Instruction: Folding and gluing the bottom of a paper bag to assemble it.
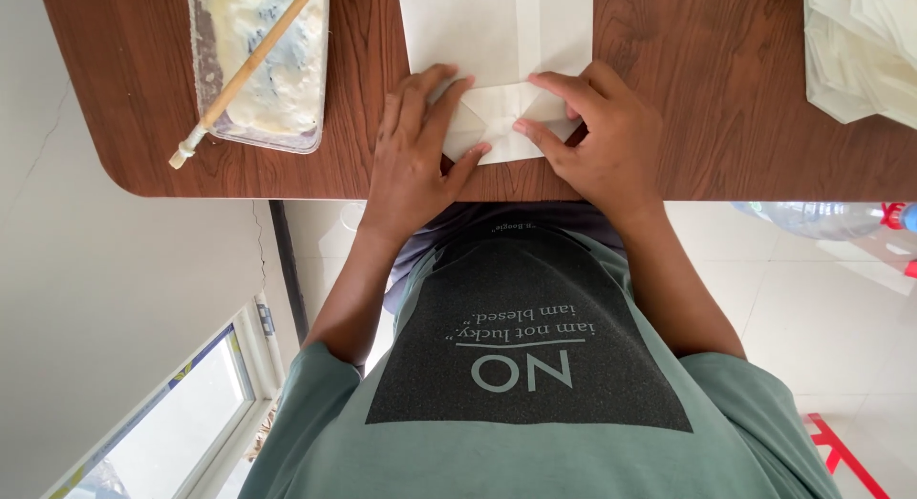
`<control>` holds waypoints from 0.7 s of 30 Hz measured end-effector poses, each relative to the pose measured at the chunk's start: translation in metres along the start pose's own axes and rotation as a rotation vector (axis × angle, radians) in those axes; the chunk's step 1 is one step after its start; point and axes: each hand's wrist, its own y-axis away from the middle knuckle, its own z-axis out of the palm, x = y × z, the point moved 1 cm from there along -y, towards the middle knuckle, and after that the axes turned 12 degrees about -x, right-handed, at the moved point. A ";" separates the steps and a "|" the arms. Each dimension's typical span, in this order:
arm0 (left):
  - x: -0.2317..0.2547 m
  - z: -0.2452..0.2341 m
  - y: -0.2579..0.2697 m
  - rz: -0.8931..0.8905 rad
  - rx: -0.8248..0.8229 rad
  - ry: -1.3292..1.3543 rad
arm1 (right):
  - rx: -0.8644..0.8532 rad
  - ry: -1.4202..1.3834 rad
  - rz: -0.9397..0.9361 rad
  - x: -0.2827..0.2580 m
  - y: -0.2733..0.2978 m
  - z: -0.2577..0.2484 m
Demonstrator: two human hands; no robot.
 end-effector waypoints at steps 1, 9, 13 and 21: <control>0.000 0.000 -0.001 0.003 -0.003 0.001 | 0.001 0.000 0.004 -0.002 -0.002 0.000; 0.012 -0.001 0.000 0.067 0.113 -0.045 | 0.161 -0.186 -0.184 -0.006 0.006 0.010; 0.004 0.017 0.007 0.174 0.277 -0.065 | 0.189 -0.184 -0.176 0.007 0.020 0.023; 0.014 0.018 0.031 0.181 0.262 -0.086 | 0.172 0.144 -0.329 -0.002 0.033 0.017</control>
